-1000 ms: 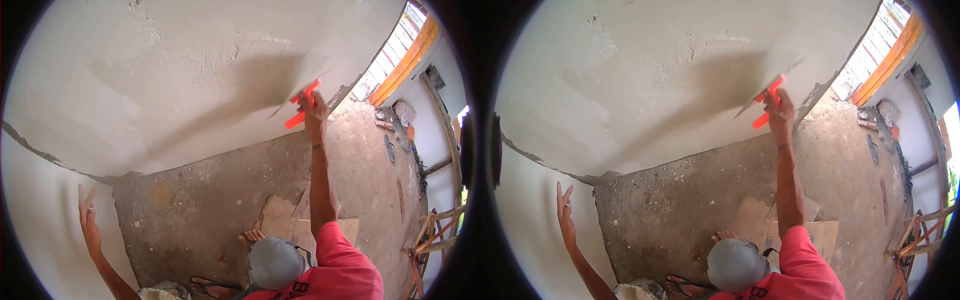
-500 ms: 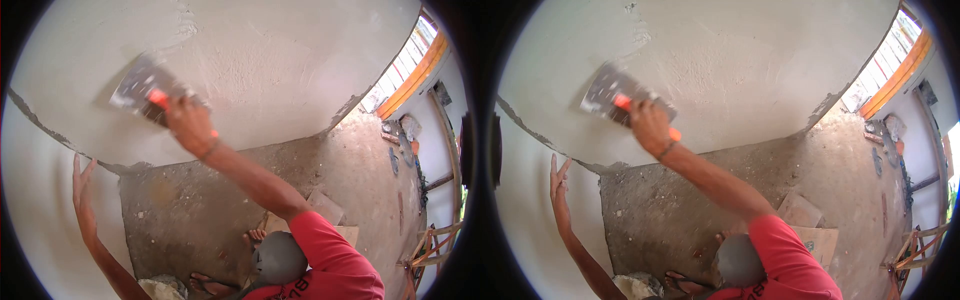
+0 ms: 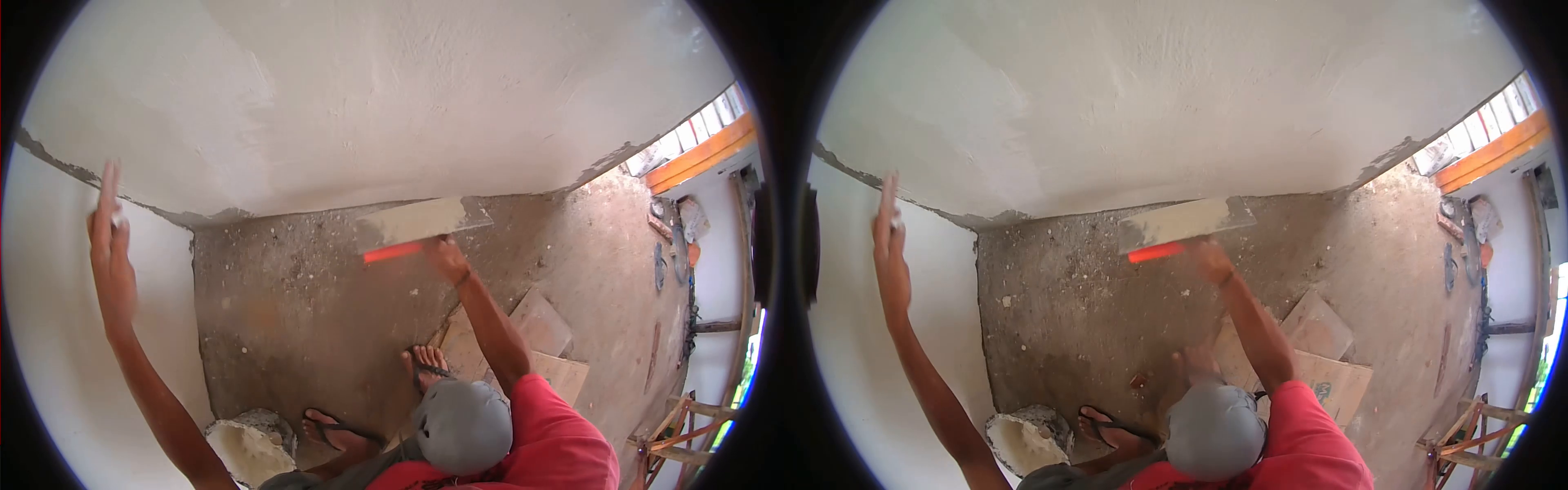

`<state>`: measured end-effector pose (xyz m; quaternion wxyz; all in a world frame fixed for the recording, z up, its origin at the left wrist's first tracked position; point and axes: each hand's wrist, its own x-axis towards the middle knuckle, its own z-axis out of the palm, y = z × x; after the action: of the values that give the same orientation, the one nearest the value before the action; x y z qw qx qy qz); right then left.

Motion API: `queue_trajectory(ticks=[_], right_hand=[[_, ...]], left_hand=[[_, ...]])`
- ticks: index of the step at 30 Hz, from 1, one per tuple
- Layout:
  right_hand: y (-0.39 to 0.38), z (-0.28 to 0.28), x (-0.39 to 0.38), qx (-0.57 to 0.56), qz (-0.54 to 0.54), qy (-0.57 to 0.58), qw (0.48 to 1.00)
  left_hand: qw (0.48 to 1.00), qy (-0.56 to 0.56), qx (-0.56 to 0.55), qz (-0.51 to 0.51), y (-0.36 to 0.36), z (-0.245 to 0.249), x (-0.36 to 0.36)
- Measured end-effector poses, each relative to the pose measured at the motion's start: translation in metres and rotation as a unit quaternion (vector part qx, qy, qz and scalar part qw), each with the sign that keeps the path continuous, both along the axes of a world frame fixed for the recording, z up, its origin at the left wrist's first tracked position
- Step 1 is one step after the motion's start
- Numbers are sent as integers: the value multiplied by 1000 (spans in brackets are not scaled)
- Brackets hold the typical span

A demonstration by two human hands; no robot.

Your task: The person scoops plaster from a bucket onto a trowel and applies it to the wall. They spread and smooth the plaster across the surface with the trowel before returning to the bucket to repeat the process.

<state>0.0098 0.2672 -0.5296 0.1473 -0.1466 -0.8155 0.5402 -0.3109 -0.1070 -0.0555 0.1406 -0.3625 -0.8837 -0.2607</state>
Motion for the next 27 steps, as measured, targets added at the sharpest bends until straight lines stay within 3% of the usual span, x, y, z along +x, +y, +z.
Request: queue_trajectory(ticks=[2,4,6,8,10,11,13,15,17,19,23,27], right_hand=[[3,2,-7,74,18,-121,990],[-9,79,-26,184,-5,-123,975],[-1,14,-38,-3,-69,-26,997],[-1,7,-46,-12,-90,-18,996],[-5,72,-60,160,-62,-96,981],[-2,64,-67,2,-71,-71,995],[6,40,-82,-306,-88,-16,948],[15,31,-91,-296,-96,-5,950],[16,33,-97,-365,-98,26,926],[8,80,-106,-501,-95,75,857],[2,155,-109,-401,-120,71,906],[-9,335,-114,-353,-146,105,918]], left_hand=[[991,119,-45,30,30,8,-23],[977,184,-88,54,50,19,-35],[970,192,-128,74,64,27,-42],[963,212,-135,94,72,26,-45],[956,237,-143,97,73,23,-50],[952,252,-148,90,70,23,-56],[949,262,-159,79,63,24,-64],[949,255,-170,73,58,27,-67],[946,263,-173,77,60,28,-66],[947,257,-173,84,64,30,-63],[961,202,-161,101,70,32,-51],[976,142,-134,92,76,42,-38]])
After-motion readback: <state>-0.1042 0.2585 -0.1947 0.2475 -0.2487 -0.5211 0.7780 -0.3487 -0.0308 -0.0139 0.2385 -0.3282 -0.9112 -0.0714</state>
